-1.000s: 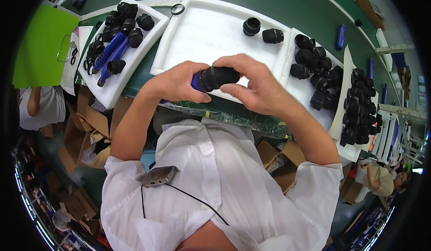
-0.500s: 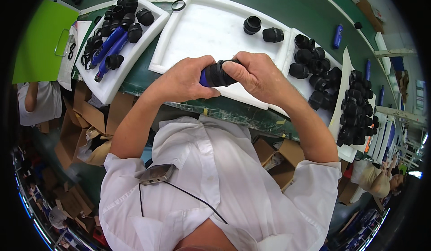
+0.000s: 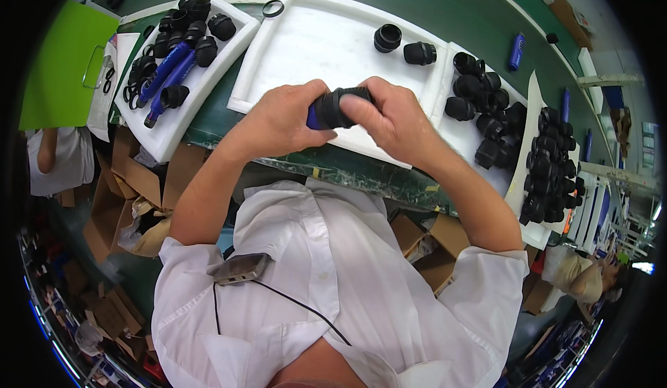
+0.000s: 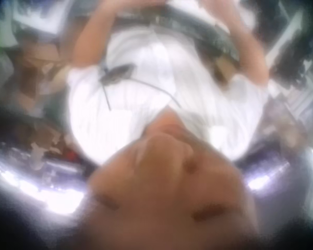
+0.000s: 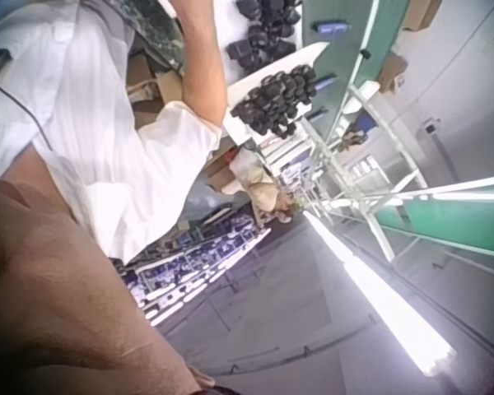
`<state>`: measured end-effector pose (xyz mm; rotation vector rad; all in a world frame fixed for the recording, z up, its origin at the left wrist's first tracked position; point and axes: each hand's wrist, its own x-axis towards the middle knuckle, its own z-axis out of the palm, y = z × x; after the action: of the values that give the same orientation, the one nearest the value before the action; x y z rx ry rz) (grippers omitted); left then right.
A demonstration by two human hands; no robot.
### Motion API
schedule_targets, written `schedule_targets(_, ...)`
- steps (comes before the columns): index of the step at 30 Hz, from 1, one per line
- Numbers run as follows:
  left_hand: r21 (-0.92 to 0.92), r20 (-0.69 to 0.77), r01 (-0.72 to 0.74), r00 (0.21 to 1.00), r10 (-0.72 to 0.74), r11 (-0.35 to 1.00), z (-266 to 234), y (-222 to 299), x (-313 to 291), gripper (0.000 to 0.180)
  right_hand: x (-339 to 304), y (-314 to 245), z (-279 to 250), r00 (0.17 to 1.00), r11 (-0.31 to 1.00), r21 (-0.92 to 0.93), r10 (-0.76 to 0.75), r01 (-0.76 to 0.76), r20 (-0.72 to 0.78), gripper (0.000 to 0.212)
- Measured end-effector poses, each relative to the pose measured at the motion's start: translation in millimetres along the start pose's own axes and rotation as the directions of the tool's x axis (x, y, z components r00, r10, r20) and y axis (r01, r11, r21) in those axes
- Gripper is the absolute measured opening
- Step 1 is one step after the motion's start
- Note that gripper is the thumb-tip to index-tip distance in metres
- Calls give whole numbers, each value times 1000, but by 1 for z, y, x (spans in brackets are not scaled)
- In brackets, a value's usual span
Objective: The person assembles electronic connectors and component housings by hand at a factory workstation.
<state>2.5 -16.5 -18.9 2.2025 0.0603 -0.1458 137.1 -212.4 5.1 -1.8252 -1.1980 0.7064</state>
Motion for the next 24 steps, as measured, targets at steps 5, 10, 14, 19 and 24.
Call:
schedule_targets(5, 134, -63, 15, 998, -7, 991, 1, 1, 0, 47, 10, 5, 14, 996, 1000, 13, 23, -22, -85, 47)
schedule_targets(10, 210, -68, 11, 998, 3, 978, 1, 6, -2, 46, 14, 1, -4, 882, 887, 71, 439, -455, 171, 38)
schedule_targets(14, 101, -6, -34, 999, 34, 994, -10, 6, 0, 44, 10, 8, 27, 801, 845, -319, -519, 429, -299, 51)
schedule_targets(19, 365, -57, 22, 998, -1, 931, -3, 11, 1, 40, 16, 10, -3, 798, 760, 265, 512, -593, 317, 38)
schedule_targets(24, 261, -14, -101, 994, 109, 960, -2, 7, 2, 38, 19, 11, 16, 727, 731, -483, -641, 482, -245, 56)
